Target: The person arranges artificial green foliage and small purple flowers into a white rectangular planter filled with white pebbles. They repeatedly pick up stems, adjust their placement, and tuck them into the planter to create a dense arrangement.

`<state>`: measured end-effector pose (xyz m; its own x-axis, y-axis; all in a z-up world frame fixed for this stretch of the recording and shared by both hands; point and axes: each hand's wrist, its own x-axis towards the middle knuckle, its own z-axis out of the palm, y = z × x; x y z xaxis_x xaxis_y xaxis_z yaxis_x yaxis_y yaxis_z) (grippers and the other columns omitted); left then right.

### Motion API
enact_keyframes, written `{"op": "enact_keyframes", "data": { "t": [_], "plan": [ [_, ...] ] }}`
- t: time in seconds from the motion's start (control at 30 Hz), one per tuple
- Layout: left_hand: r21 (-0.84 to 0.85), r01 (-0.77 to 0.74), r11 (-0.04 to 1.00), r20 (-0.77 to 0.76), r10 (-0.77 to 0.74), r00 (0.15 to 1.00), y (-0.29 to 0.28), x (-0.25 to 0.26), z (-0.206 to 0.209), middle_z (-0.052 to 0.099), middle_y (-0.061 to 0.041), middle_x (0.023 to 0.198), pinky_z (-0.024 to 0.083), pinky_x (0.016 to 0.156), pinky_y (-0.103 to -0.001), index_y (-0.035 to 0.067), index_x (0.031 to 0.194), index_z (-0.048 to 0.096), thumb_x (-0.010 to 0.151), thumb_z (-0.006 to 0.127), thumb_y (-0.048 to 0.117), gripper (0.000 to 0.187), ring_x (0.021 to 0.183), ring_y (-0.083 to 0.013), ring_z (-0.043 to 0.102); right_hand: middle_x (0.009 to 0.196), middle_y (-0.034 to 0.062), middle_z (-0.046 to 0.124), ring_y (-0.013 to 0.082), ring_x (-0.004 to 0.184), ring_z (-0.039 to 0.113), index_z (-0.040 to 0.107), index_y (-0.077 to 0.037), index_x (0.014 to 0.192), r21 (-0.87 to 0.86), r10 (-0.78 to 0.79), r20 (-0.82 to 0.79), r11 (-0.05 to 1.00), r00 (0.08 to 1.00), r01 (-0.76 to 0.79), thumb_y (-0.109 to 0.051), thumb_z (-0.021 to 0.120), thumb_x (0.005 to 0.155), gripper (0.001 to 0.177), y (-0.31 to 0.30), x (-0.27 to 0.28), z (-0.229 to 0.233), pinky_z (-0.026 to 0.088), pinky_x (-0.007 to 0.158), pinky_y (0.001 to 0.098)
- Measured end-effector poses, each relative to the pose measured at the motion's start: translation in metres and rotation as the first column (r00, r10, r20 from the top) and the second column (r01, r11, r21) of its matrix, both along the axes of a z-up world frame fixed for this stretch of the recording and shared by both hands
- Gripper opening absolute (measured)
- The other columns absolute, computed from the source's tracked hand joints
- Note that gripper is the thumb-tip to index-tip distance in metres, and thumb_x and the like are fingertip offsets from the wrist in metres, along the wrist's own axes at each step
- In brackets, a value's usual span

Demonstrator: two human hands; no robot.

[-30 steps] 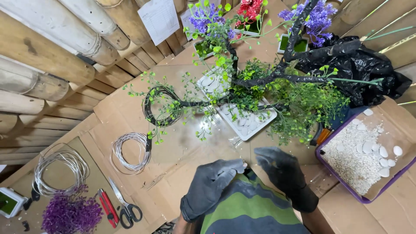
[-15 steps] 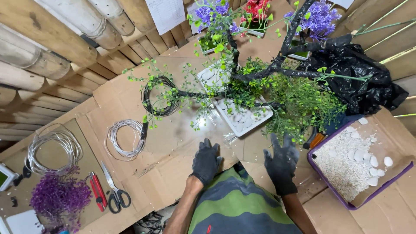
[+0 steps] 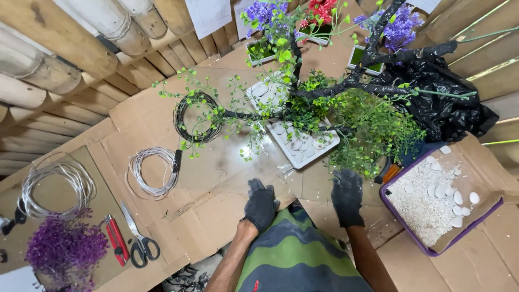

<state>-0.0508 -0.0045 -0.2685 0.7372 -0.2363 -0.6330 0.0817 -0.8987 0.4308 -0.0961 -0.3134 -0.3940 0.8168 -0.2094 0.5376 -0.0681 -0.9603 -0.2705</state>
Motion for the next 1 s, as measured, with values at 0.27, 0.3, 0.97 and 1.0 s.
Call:
{"op": "enact_keyframes", "data": {
  "t": [0.27,0.3,0.97,1.0],
  "plan": [
    [-0.040,0.053,0.998,-0.053,-0.055,0.997,0.008,-0.004,-0.009,0.017,-0.032,0.167,0.050,0.106,-0.062,0.015,0.159,0.040,0.100,0.061,0.039,0.067,0.146,-0.0550,0.035,0.110,-0.0021,0.077,0.0258,0.107,0.071,0.076,-0.030,0.108,-0.065,-0.338,-0.411,0.937,0.847,0.343,-0.061,0.056,0.104,0.037,0.002,0.012,0.009,0.058,0.095,0.0429],
    [-0.039,0.054,0.998,-0.055,-0.056,0.997,0.010,-0.003,-0.003,0.017,-0.032,0.167,0.050,0.106,-0.062,0.015,0.159,0.040,0.100,0.061,0.039,0.067,0.146,-0.0550,0.035,0.110,-0.0021,0.077,0.0258,0.107,0.071,0.076,-0.030,0.108,-0.065,-0.339,-0.413,0.937,0.845,0.344,-0.061,0.056,0.104,0.037,0.006,0.012,0.024,0.058,0.095,0.0429],
    [-0.117,0.111,0.987,0.000,-0.112,0.994,0.019,-0.007,-0.001,0.017,-0.017,0.172,0.026,0.124,-0.056,0.026,0.159,0.040,0.104,0.053,0.047,0.061,0.158,-0.0386,0.013,0.089,-0.0058,0.072,0.0186,0.091,0.073,0.077,-0.025,0.090,0.417,-0.574,0.140,0.773,0.807,0.478,-0.024,0.077,0.107,0.017,0.016,-0.005,0.176,0.058,0.088,0.0280],
    [-0.118,0.128,0.985,0.001,-0.129,0.992,0.015,-0.003,0.001,0.017,-0.017,0.172,0.026,0.124,-0.056,0.026,0.159,0.040,0.104,0.053,0.047,0.061,0.158,-0.0386,0.013,0.089,-0.0058,0.072,0.0186,0.091,0.073,0.077,-0.025,0.090,0.416,-0.587,0.142,0.766,0.797,0.490,-0.024,0.077,0.107,0.017,-0.006,-0.007,0.157,0.058,0.088,0.0280]
  ]
}}
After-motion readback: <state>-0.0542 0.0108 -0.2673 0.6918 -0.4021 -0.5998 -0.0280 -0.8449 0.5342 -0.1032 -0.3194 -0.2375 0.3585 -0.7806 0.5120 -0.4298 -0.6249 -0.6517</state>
